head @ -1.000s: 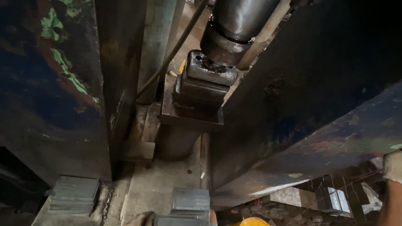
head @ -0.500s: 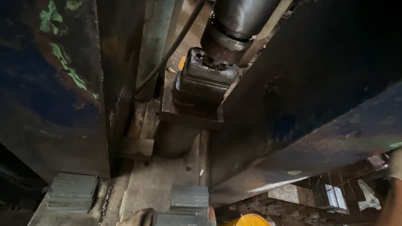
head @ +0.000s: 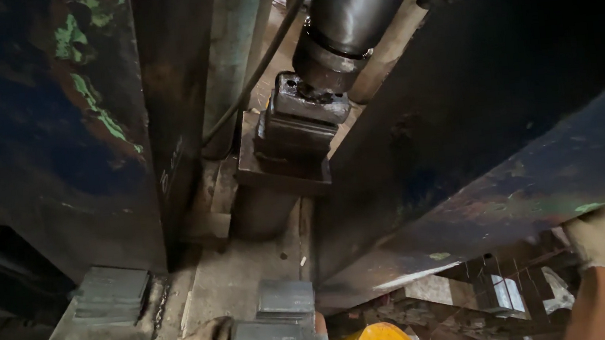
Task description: Operating a metal press to shape or flatten metal blocks and plates.
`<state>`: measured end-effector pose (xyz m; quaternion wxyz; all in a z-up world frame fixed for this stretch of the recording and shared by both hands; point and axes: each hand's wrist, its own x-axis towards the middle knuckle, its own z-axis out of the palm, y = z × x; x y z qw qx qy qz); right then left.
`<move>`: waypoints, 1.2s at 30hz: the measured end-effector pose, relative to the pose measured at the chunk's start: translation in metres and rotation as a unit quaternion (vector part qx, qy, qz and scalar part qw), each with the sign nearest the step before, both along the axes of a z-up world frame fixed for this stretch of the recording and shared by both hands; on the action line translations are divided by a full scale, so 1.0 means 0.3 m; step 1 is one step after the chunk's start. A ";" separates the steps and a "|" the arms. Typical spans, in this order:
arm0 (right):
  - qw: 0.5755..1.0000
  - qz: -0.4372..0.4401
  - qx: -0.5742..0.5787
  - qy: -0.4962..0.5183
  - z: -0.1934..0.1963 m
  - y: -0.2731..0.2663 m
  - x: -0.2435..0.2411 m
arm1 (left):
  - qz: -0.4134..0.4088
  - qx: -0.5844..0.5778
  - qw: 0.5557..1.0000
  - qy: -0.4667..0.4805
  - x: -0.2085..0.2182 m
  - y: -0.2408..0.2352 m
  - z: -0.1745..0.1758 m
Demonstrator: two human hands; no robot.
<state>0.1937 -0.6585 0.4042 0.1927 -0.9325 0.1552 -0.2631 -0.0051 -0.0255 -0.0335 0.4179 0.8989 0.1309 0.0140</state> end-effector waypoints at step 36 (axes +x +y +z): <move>0.919 0.352 0.070 -0.165 -0.115 1.441 -0.131 | -0.012 0.132 0.952 -0.277 0.581 -0.003 1.159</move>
